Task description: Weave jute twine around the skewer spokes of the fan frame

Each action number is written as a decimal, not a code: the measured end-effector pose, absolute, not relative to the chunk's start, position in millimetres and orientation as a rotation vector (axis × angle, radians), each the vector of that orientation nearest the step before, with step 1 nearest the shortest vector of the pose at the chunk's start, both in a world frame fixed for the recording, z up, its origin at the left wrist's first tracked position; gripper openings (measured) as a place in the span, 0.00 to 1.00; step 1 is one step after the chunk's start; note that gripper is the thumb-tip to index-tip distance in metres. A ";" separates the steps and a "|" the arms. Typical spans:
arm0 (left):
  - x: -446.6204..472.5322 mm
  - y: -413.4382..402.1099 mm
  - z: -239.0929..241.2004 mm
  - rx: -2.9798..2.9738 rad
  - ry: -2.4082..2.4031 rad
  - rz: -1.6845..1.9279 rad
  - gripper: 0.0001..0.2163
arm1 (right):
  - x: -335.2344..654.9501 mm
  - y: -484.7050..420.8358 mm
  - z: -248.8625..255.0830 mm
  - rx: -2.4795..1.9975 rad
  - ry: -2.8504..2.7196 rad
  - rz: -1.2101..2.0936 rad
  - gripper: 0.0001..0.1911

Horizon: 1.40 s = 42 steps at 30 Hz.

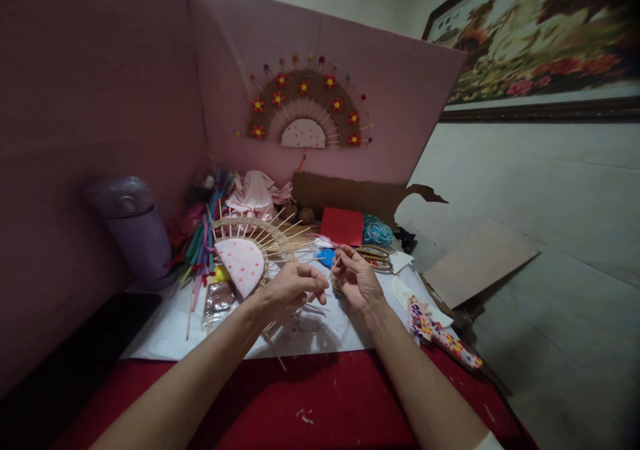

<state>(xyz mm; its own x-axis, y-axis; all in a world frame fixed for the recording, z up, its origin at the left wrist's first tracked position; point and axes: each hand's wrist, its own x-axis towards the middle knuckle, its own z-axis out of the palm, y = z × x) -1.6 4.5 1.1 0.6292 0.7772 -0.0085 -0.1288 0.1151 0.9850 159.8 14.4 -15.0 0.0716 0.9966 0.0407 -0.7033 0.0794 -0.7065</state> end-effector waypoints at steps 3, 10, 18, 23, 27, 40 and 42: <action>-5.1 2.5 3.5 1.375 0.569 0.585 0.05 | 165.0 17.8 -16.6 -0.625 -0.575 1.393 0.12; -11.2 -4.2 8.9 1.477 0.476 0.289 0.05 | 172.7 23.6 -21.3 -0.624 -0.681 1.354 0.11; -9.4 -0.6 5.4 1.358 0.432 0.465 0.09 | 174.4 18.8 -12.4 -0.650 -0.814 1.310 0.12; -5.2 6.8 0.6 1.207 0.527 0.783 0.13 | 165.7 13.2 -15.4 -0.919 -1.035 0.889 0.15; -4.0 10.1 -2.1 1.142 0.594 0.899 0.13 | 151.6 -3.5 -15.2 -0.973 -1.312 0.397 0.06; -3.6 6.2 1.6 1.234 0.685 1.008 0.11 | 145.5 -9.6 -21.2 -0.971 -1.804 0.057 0.10; -3.3 5.9 1.9 1.265 0.725 1.009 0.10 | 145.9 -9.2 -22.3 -0.972 -1.833 0.013 0.10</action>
